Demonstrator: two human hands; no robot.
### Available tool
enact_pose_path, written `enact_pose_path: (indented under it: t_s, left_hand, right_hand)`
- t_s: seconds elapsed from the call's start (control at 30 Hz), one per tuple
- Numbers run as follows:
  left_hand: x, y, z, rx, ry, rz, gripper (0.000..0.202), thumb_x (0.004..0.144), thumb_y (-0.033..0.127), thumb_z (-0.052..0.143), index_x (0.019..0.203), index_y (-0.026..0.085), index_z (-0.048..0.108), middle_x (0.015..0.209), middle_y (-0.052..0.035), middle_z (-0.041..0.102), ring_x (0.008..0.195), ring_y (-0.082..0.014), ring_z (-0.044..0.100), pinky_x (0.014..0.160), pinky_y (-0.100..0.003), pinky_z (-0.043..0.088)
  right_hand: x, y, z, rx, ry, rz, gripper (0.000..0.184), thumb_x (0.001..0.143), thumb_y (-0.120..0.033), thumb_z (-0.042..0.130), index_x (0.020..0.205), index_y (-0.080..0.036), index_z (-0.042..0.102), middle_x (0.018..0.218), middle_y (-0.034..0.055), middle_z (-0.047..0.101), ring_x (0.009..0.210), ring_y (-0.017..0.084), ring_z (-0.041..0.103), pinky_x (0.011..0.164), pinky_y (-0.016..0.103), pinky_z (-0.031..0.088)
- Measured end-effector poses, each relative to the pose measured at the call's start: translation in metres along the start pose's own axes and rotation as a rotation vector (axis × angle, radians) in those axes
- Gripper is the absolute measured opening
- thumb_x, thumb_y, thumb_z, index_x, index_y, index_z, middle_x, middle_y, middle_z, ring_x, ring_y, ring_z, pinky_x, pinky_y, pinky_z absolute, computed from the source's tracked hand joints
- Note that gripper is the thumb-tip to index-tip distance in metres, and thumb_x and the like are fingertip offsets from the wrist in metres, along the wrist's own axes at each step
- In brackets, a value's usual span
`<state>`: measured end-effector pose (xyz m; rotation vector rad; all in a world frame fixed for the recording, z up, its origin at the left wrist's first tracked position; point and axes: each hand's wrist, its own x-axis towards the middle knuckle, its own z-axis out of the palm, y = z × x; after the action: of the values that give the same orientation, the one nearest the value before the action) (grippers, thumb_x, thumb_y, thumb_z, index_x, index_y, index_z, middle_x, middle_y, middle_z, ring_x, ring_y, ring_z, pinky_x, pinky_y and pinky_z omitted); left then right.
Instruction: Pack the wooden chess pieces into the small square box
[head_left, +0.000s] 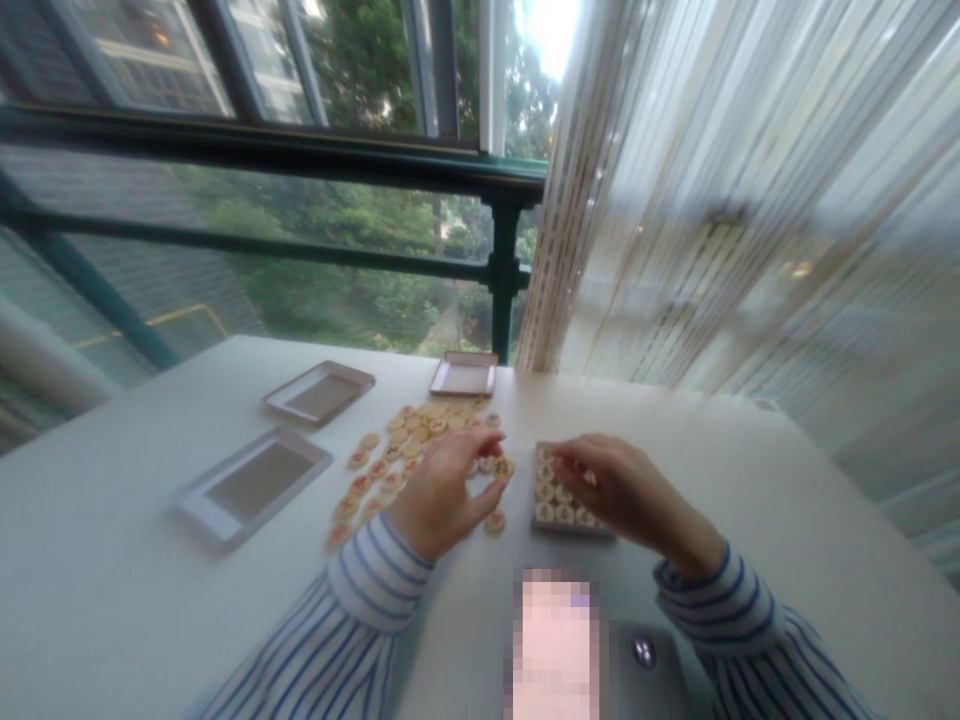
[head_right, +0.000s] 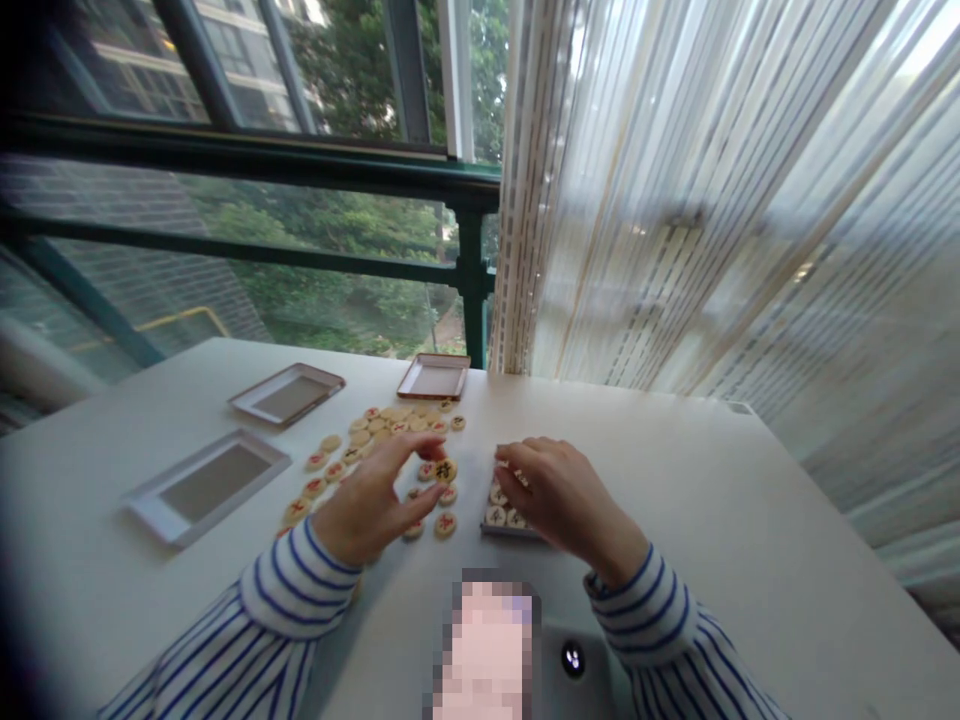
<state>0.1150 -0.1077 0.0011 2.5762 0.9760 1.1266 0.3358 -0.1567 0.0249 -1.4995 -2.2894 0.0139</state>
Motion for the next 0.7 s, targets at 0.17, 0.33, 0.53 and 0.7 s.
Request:
enact_pose_path:
  t_s: [0.17,0.33,0.53,0.7]
  left_hand:
    - [0.016,0.006,0.007,-0.014,-0.035,0.021,0.041,0.071,0.017,0.061,0.11,0.019,0.047,0.092,-0.004,0.062,0.088,-0.0182,0.058,0.084,-0.036,0.045]
    - [0.036,0.016,0.013,-0.046,-0.054,0.068,0.039,0.072,0.02,0.06,0.108,0.018,0.048,0.091,-0.0046,0.063,0.087,-0.0186,0.058,0.083,-0.037,0.045]
    - [0.059,0.023,0.02,-0.094,-0.073,0.09,0.04,0.07,0.018,0.061,0.107,0.016,0.049,0.091,-0.0051,0.063,0.087,-0.0186,0.058,0.082,-0.036,0.046]
    - [0.067,0.019,0.029,-0.105,-0.093,0.122,0.04,0.072,0.019,0.06,0.11,0.016,0.047,0.093,-0.0055,0.062,0.09,-0.0189,0.057,0.085,-0.037,0.044]
  right_hand:
    - [0.001,0.004,-0.004,0.023,0.04,0.012,0.018,0.086,-0.027,0.048,0.091,-0.019,0.063,0.08,0.0033,0.065,0.071,0.013,0.057,0.068,0.025,0.039]
    - [0.002,0.005,-0.01,0.015,0.067,0.038,0.017,0.086,-0.027,0.048,0.086,-0.019,0.064,0.074,0.003,0.064,0.066,0.012,0.055,0.063,0.024,0.038]
    - [0.002,0.012,-0.014,0.064,0.12,0.115,0.018,0.086,-0.026,0.048,0.082,-0.018,0.063,0.072,0.002,0.063,0.064,0.012,0.054,0.063,0.023,0.038]
    - [0.001,0.017,-0.016,0.126,0.168,0.168,0.018,0.085,-0.026,0.047,0.08,-0.018,0.063,0.071,0.0017,0.064,0.064,0.012,0.056,0.063,0.023,0.04]
